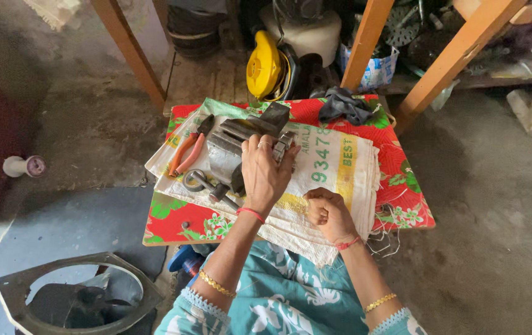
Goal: The person sits on the floor and uses a small metal tool to scrape and clean the surface of a cylindrical mechanical part clamped in a bench vise. The person repeatedly scrapes the part's surface and rotates it to access different areas.
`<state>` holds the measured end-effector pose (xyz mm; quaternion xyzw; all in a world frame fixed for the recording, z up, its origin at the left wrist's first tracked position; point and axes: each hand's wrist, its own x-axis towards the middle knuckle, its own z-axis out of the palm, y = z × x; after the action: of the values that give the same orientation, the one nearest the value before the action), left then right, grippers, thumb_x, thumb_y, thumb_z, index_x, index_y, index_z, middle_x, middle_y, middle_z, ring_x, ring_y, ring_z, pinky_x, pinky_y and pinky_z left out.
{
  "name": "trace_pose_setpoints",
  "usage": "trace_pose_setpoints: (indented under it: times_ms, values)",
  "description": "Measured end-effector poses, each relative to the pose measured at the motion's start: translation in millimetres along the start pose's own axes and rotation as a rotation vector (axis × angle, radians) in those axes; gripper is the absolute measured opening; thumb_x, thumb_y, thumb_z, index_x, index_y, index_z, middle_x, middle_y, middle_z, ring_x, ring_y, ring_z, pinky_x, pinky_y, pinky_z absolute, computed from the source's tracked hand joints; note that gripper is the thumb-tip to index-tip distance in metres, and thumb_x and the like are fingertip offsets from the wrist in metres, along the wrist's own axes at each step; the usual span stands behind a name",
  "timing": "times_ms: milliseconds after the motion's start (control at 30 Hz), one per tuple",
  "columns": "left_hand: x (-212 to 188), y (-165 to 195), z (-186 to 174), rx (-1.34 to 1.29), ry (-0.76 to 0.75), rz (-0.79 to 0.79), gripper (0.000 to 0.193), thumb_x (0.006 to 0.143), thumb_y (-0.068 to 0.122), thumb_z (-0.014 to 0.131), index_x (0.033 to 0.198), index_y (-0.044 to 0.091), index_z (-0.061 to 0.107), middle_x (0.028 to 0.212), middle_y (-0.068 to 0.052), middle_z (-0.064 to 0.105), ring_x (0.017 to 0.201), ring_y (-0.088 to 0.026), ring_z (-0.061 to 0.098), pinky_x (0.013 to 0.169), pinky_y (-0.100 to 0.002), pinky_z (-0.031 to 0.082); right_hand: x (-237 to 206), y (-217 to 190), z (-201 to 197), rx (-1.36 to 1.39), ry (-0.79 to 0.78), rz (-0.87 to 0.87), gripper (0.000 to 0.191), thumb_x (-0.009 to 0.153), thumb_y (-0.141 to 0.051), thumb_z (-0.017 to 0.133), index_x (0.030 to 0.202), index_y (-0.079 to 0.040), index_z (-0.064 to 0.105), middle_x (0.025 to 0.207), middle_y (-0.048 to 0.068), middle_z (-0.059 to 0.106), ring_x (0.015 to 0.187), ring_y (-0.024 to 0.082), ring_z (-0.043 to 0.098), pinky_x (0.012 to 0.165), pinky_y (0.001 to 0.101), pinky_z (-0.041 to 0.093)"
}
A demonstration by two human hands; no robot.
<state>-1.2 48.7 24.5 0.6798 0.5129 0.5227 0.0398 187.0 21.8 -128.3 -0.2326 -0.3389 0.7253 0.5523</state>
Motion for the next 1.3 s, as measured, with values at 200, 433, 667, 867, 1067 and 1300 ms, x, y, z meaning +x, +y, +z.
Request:
trace_pose_setpoints:
  times_ms: [200, 433, 667, 867, 1067, 1300]
  values:
    - [-19.9, 9.6, -32.8, -0.073, 0.065, 0.303, 0.04, 0.093, 0.01, 0.068, 0.13, -0.004, 0.061, 0.126, -0.021, 0.061, 0.122, -0.04, 0.054, 0.104, -0.047, 0.045, -17.3, -19.4, 8.4, 0.115, -0.093, -0.038, 0.019, 0.095, -0.004, 0.057, 0.105, 0.006, 0.069, 0.058, -0.006, 0.031, 0.048, 0.006, 0.025, 0.045, 0.0256, 0.022]
    - [-38.8, 2.1, -20.0, 0.078, -0.282, 0.688, 0.037, 0.088, 0.011, 0.062, 0.123, -0.002, 0.064, 0.125, -0.016, 0.064, 0.13, -0.034, 0.056, 0.115, -0.047, 0.043, -34.4, -64.5, 35.1, -0.094, -0.113, -0.12, 0.022, 0.096, -0.009, 0.059, 0.106, 0.008, 0.069, 0.06, -0.006, 0.036, 0.051, 0.005, 0.029, 0.048, 0.0247, 0.024]
    - [-43.8, -2.1, -3.0, 0.082, -0.249, 0.6, 0.022, 0.081, 0.008, 0.063, 0.102, 0.003, 0.065, 0.104, -0.015, 0.064, 0.108, -0.033, 0.061, 0.095, -0.042, 0.05, -46.0, -131.4, 50.7, -0.947, -0.027, -0.022, 0.01, 0.087, -0.002, 0.075, 0.095, 0.004, 0.074, 0.067, -0.005, 0.059, 0.058, 0.0, 0.046, 0.05, 0.0205, 0.033]
    - [-41.4, 15.7, -2.7, -0.122, -0.14, 0.332, 0.012, 0.085, 0.001, 0.069, 0.095, 0.005, 0.065, 0.086, -0.013, 0.067, 0.084, -0.036, 0.066, 0.075, -0.043, 0.052, -26.5, -210.2, 61.0, -1.336, 0.294, -0.524, 0.004, 0.092, -0.001, 0.076, 0.094, 0.0, 0.074, 0.074, 0.0, 0.065, 0.064, 0.002, 0.048, 0.056, 0.0221, 0.036]
    - [-28.3, 23.2, -11.4, -0.646, -0.136, -0.152, 0.011, 0.101, 0.008, 0.062, 0.102, -0.003, 0.064, 0.083, -0.009, 0.076, 0.074, -0.017, 0.079, 0.063, -0.028, 0.063, -0.2, -163.1, 81.5, -1.09, 0.165, -0.643, 0.006, 0.097, -0.004, 0.073, 0.102, -0.003, 0.07, 0.091, 0.001, 0.075, 0.078, 0.004, 0.066, 0.068, 0.0192, 0.051]
    - [-3.5, 21.1, -25.8, -0.845, -0.268, -0.488, 0.016, 0.1, 0.011, 0.064, 0.093, -0.003, 0.065, 0.072, -0.005, 0.07, 0.052, -0.006, 0.058, 0.041, -0.025, 0.049, 38.8, -74.3, 92.3, -0.741, -0.108, -0.381, 0.018, 0.095, -0.006, 0.073, 0.112, -0.002, 0.072, 0.089, -0.003, 0.068, 0.075, 0.0, 0.055, 0.063, 0.0194, 0.043]
